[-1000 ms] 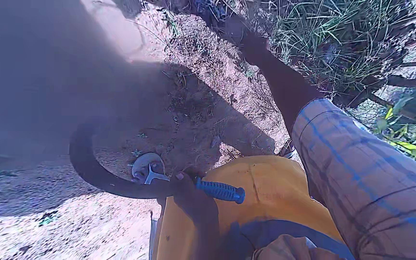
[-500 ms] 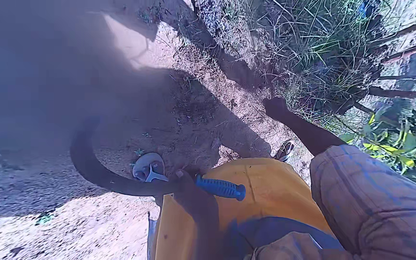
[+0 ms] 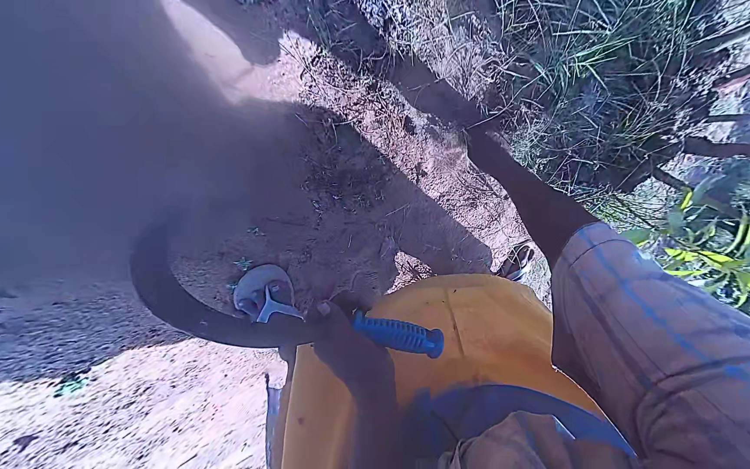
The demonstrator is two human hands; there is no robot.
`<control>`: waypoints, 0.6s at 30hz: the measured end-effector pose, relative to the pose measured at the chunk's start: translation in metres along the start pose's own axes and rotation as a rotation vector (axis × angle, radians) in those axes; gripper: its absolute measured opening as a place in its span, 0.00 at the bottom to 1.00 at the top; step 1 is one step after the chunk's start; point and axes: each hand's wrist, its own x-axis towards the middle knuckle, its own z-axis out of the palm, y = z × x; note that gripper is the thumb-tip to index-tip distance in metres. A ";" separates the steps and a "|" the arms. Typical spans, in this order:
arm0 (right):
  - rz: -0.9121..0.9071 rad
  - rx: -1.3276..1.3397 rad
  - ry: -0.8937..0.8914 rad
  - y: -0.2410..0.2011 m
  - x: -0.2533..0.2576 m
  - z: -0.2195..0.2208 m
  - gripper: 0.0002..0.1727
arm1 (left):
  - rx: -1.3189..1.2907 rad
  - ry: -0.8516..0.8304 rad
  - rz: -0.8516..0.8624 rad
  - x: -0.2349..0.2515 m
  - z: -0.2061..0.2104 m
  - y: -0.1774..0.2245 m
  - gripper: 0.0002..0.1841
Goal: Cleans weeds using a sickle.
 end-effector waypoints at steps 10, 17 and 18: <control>0.001 0.433 0.083 -0.012 0.050 -0.015 0.28 | -0.001 -0.054 0.003 -0.002 -0.003 0.001 0.15; 0.175 0.529 0.289 -0.026 -0.006 -0.021 0.29 | -0.088 0.001 0.004 0.006 -0.008 0.022 0.14; 0.190 0.568 0.279 -0.039 -0.030 -0.017 0.28 | -0.097 0.010 -0.010 0.005 -0.009 0.025 0.14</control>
